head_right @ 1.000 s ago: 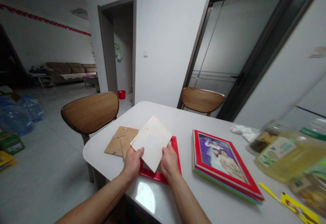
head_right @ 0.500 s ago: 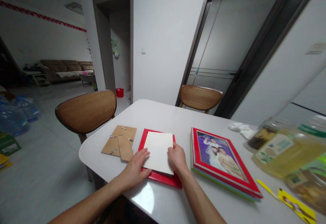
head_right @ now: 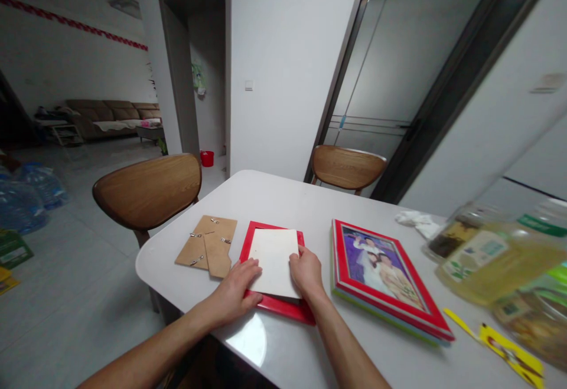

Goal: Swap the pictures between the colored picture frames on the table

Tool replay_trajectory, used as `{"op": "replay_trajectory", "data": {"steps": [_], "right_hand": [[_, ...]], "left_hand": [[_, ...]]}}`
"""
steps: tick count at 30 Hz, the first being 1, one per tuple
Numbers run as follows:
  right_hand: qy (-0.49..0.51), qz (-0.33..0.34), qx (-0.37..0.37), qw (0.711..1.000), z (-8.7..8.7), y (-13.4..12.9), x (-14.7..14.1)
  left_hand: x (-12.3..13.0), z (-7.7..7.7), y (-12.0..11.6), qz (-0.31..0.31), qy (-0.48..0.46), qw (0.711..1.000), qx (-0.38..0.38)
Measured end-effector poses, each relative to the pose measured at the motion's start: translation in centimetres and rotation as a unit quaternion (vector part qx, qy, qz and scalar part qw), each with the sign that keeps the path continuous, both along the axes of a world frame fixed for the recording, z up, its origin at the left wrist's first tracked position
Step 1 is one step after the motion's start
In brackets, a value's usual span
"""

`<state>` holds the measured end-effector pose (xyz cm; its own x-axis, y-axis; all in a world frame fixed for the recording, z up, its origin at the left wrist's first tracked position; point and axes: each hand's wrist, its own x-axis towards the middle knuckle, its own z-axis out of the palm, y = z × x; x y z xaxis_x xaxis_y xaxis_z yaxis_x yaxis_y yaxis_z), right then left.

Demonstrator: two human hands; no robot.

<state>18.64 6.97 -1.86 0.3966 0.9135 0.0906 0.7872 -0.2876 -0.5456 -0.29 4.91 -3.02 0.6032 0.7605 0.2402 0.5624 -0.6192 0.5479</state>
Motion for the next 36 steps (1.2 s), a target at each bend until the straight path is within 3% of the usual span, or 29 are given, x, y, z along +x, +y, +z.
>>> {"op": "replay_trajectory", "data": {"steps": [6,11,16,21,24,29,33,36], "right_hand": [[-0.109,0.015,-0.052,0.993,0.5,-0.2,0.0],[-0.165,0.004,-0.069,0.984,0.4,-0.6,-0.6],[-0.199,0.021,-0.055,0.978,0.4,-1.0,-1.0],[-0.119,0.156,0.053,0.979,1.0,-1.1,-5.9],[-0.126,0.247,0.078,0.958,1.2,-0.8,-10.7],[-0.149,0.251,0.049,0.955,0.3,0.6,-15.1],[-0.125,0.251,0.074,0.957,0.6,0.7,-15.1],[-0.079,0.255,0.133,0.954,2.5,-0.1,-14.0]], "left_hand": [[0.1,0.7,0.0,-0.011,0.041,0.999,-0.001],[0.1,0.4,-0.3,-0.014,0.038,0.999,0.014],[-3.4,0.1,0.4,0.016,0.017,0.999,0.026],[-10.1,-0.2,2.6,0.174,0.088,0.981,0.024],[-12.4,-0.6,3.6,0.201,0.103,0.974,0.015],[-13.0,-1.4,4.0,0.195,0.102,0.975,0.023],[-12.8,-1.7,4.0,0.19,0.089,0.977,0.041],[-12.3,-0.7,3.9,0.174,0.064,0.977,0.104]]}}
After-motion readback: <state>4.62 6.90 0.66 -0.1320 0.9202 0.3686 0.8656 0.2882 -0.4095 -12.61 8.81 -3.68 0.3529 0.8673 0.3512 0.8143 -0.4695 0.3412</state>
